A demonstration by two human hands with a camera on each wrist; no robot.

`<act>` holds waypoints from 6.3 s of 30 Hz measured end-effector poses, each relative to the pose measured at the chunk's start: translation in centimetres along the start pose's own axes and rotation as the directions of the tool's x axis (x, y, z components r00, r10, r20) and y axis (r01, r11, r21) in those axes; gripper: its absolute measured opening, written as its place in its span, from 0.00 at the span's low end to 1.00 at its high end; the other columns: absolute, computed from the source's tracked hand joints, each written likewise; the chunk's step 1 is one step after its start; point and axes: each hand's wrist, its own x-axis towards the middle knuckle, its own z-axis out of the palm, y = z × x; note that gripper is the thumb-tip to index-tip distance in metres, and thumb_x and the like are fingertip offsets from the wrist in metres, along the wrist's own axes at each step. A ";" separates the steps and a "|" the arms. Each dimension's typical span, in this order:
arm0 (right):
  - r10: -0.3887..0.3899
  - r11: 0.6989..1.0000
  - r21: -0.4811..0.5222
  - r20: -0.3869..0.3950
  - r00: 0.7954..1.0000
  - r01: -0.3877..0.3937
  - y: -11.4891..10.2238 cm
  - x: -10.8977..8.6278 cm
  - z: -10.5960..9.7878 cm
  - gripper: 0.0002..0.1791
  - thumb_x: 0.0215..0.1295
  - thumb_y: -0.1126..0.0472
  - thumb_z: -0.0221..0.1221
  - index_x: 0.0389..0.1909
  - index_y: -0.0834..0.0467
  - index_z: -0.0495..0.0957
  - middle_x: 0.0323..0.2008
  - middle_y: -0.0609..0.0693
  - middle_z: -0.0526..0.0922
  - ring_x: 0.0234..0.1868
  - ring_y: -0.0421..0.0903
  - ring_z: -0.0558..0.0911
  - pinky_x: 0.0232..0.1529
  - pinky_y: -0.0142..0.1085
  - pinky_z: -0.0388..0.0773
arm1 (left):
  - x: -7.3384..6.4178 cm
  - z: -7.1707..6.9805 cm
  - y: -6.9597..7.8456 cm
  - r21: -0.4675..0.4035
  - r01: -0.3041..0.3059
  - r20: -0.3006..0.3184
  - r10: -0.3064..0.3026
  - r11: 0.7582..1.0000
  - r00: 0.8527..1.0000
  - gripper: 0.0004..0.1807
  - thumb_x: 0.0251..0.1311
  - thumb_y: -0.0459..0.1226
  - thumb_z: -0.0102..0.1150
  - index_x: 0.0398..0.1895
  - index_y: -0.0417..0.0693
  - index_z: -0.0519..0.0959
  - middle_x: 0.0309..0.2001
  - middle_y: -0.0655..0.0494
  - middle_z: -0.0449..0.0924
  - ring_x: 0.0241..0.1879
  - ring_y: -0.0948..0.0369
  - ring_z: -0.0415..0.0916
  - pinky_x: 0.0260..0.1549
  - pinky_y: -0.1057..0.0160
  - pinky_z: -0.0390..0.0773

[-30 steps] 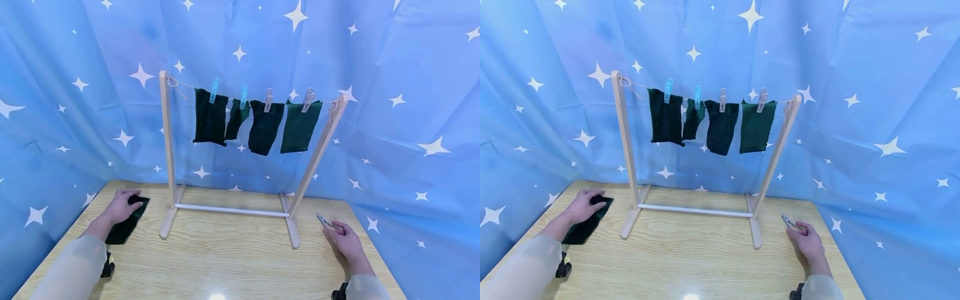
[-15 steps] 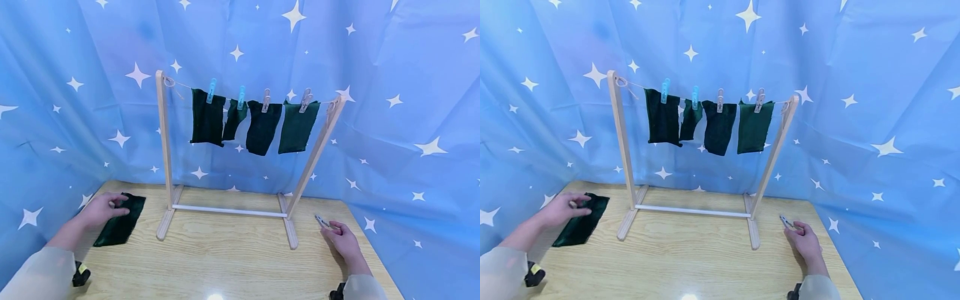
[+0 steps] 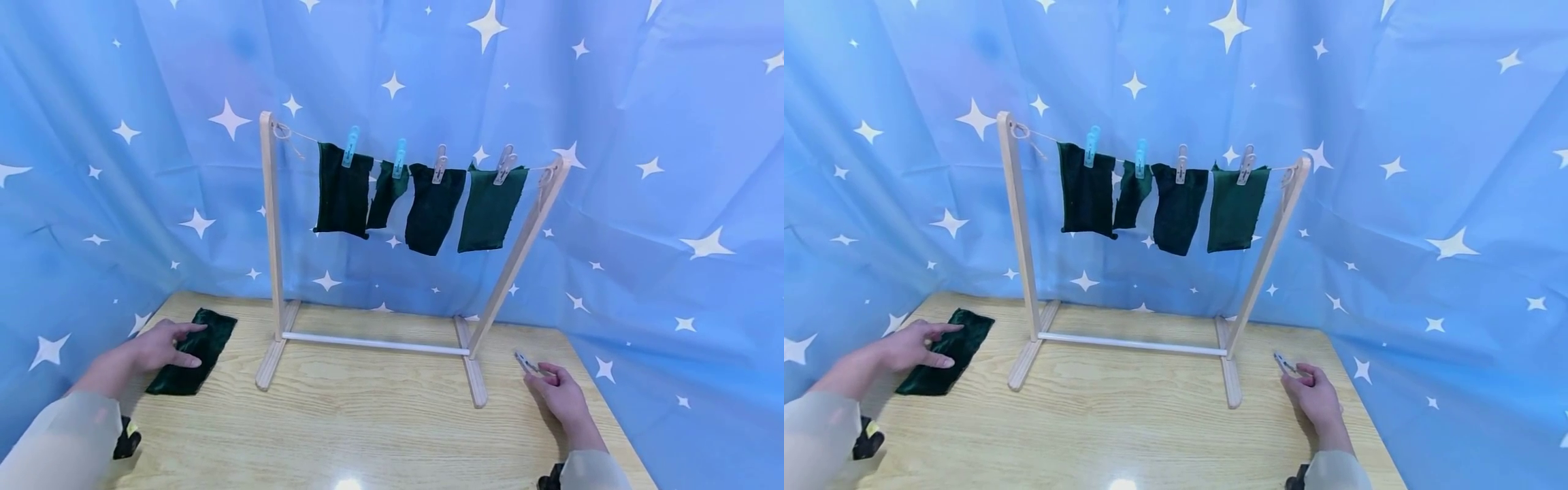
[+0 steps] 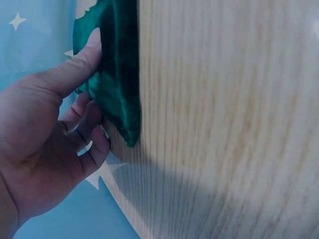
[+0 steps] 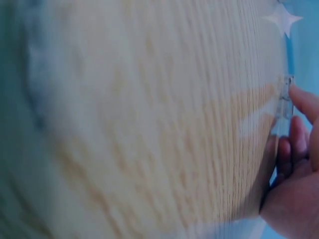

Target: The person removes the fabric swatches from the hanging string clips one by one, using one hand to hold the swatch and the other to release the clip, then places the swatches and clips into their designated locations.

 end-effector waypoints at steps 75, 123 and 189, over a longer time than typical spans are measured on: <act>-0.673 0.731 0.156 0.003 0.739 0.665 -32.9 -11.4 -0.1 0.22 0.81 0.45 0.64 0.65 0.55 0.83 0.45 0.53 0.84 0.41 0.53 0.85 0.43 0.33 0.82 | 3.3 -6.3 26.9 -0.190 -0.422 -0.553 0.258 0.886 0.792 0.24 0.83 0.50 0.60 0.74 0.56 0.79 0.57 0.50 0.83 0.45 0.55 0.87 0.38 0.62 0.84; -0.718 0.686 0.217 0.046 0.694 0.695 -50.2 -12.3 6.3 0.37 0.85 0.51 0.60 0.88 0.49 0.59 0.84 0.43 0.67 0.36 0.58 0.91 0.35 0.38 0.88 | 8.1 -6.4 32.8 -0.532 -0.530 -0.680 0.041 0.661 0.732 0.19 0.82 0.44 0.62 0.65 0.42 0.84 0.57 0.40 0.90 0.30 0.68 0.90 0.29 0.69 0.86; -0.490 0.712 0.428 -0.265 0.830 0.557 -30.0 -15.2 0.5 0.17 0.77 0.55 0.70 0.61 0.55 0.81 0.52 0.44 0.89 0.18 0.43 0.80 0.23 0.30 0.80 | -0.3 -6.2 30.9 -0.575 -0.324 -0.436 0.053 0.751 0.898 0.32 0.80 0.55 0.62 0.80 0.51 0.75 0.60 0.58 0.91 0.59 0.66 0.86 0.60 0.64 0.86</act>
